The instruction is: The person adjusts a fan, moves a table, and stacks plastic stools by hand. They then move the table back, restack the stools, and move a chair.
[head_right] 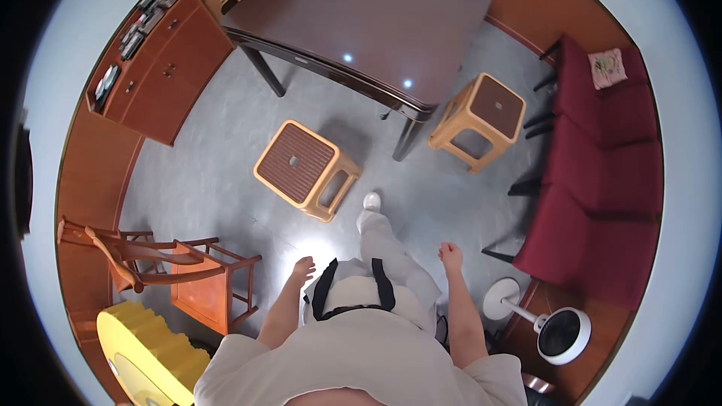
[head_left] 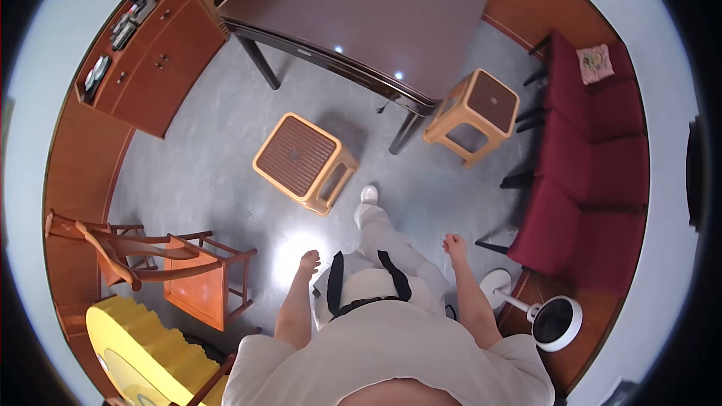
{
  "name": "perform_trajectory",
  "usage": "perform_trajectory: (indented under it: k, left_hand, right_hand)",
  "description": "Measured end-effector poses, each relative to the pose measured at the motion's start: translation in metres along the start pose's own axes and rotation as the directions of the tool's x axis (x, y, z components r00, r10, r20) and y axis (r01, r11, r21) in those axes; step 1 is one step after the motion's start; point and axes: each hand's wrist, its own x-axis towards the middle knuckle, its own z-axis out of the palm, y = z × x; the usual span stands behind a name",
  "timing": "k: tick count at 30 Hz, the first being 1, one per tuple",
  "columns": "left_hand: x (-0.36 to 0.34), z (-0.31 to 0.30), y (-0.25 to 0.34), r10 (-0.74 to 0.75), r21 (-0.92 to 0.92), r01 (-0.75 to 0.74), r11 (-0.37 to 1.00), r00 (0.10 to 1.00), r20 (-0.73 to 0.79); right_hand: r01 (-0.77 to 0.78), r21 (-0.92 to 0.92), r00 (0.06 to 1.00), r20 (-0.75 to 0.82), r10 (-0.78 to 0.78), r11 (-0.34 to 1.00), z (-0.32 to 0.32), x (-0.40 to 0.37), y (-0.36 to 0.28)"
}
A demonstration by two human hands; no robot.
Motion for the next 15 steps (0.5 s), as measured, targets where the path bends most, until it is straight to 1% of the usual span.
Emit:
perform_trajectory:
  k: [1,2,3,4,5,6,7,9,10,11,12,13,14,15]
  left_hand:
    - [0.0,0.001,0.009,-0.004,-0.02,0.004,1.0,1.0,-0.014]
    - [0.001,0.0,0.018,0.025,0.009,-0.025,1.0,1.0,0.019]
    - [0.002,-0.001,0.028,0.053,0.039,-0.055,0.998,0.997,0.05]
    - [0.002,-0.004,0.04,0.052,0.023,-0.053,0.998,0.998,0.028]
    - [0.002,-0.008,0.053,0.066,-0.041,-0.067,0.997,0.998,-0.023]
    - [0.001,-0.012,0.065,0.074,-0.101,-0.081,0.992,0.995,-0.072]
    - [0.002,-0.02,0.076,0.097,-0.159,-0.107,0.981,0.993,-0.068]
    - [0.006,-0.032,0.105,0.091,-0.163,-0.108,0.981,0.99,-0.11]
    - [0.01,-0.036,0.124,0.084,-0.153,-0.105,0.983,0.987,-0.139]
    - [0.014,-0.038,0.143,0.096,-0.128,-0.114,0.985,0.986,-0.138]
    - [0.016,-0.041,0.162,0.103,-0.102,-0.118,0.988,0.985,-0.137]
    - [0.017,-0.04,0.18,0.132,-0.119,-0.151,0.981,0.979,-0.156]
    - [0.014,-0.039,0.195,0.112,-0.123,-0.133,0.983,0.98,-0.162]
    - [0.009,-0.036,0.21,0.196,-0.127,-0.214,0.969,0.97,-0.142]
  right_hand:
    - [-0.114,0.017,0.993,-0.008,0.114,0.993,0.002,0.012,-0.003]
    - [-0.109,0.005,0.994,0.015,0.108,0.994,0.005,0.024,-0.005]
    - [-0.159,0.012,0.987,0.001,0.159,0.987,0.01,0.037,-0.006]
    - [-0.211,0.023,0.977,-0.012,0.211,0.977,0.021,0.051,-0.013]
    - [-0.211,0.015,0.977,0.012,0.211,0.977,0.035,0.067,-0.022]
    - [-0.179,0.039,0.983,0.055,0.177,0.983,0.048,0.082,-0.03]
    - [-0.157,0.061,0.984,0.092,0.151,0.986,0.057,0.091,-0.036]
    - [-0.111,0.122,0.988,0.125,0.096,0.986,0.094,0.112,-0.07]
    - [-0.077,0.114,0.985,0.162,0.058,0.991,0.116,0.122,-0.089]
    - [-0.047,0.106,0.98,0.199,0.025,0.993,0.135,0.132,-0.107]
    - [0.126,-0.141,0.958,0.274,-0.083,0.982,0.148,0.145,-0.124]
    - [0.304,-0.359,0.913,0.375,-0.162,0.882,0.161,0.154,-0.138]
    - [0.296,-0.367,0.911,0.385,-0.145,0.882,0.175,0.156,-0.148]
    - [0.269,-0.224,0.9,0.406,-0.161,0.937,0.189,0.156,-0.16]
